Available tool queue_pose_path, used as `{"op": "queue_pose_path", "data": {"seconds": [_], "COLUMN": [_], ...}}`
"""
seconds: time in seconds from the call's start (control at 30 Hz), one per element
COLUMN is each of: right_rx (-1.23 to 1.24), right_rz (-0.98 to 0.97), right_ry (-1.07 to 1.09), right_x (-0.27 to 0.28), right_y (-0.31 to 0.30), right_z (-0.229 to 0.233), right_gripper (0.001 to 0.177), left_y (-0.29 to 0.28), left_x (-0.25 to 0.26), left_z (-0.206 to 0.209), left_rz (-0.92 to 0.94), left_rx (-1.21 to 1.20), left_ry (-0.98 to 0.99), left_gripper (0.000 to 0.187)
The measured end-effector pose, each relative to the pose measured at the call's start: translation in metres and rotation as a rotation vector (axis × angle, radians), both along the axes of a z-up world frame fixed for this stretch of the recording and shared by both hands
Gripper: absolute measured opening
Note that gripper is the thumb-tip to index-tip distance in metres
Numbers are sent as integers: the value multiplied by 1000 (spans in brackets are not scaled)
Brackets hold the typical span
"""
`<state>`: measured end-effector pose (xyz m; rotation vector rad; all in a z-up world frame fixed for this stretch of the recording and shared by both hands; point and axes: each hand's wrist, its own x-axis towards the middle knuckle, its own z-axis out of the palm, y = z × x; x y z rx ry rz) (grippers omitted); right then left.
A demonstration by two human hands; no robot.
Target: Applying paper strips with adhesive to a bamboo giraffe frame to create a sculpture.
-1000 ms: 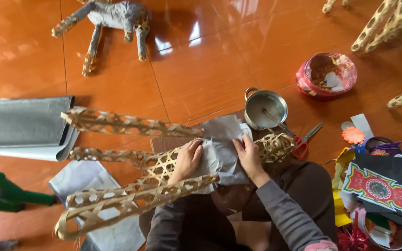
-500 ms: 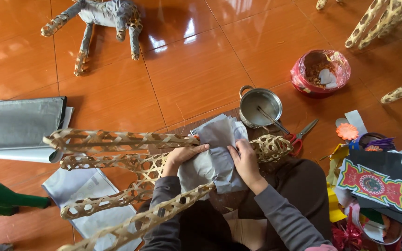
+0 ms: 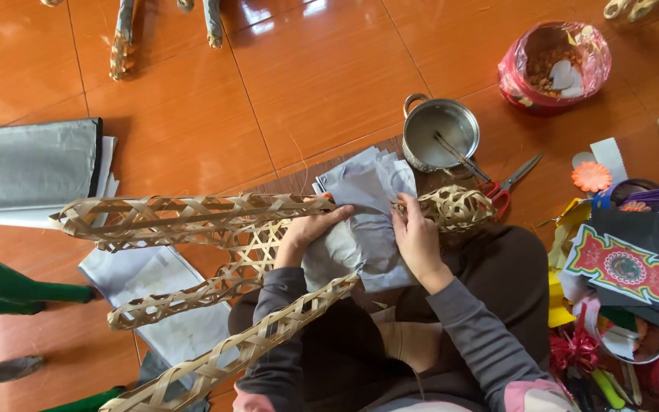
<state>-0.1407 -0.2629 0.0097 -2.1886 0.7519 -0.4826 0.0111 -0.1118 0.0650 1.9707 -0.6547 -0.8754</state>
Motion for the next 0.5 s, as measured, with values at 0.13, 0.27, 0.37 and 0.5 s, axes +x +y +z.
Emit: {"op": "queue_pose_path", "data": {"seconds": [0.13, 0.27, 0.37, 0.5], "right_rx": [-469, -286, -162, -188], "right_rz": [154, 727, 747, 811], "right_ry": [-300, -217, -77, -146], "right_x": [7, 15, 22, 38], "right_y": [-2, 21, 11, 2], "right_z": [3, 32, 31, 58], "right_gripper": [29, 64, 86, 74], "left_y": [2, 4, 4, 12], "left_x": [1, 4, 1, 11], "left_z": [-10, -16, -14, -40], "left_rz": [71, 60, 19, 26], "left_rx": [-80, 2, 31, 51], "left_ry": [109, 129, 76, 35], "left_gripper": [52, 61, 66, 65]}}
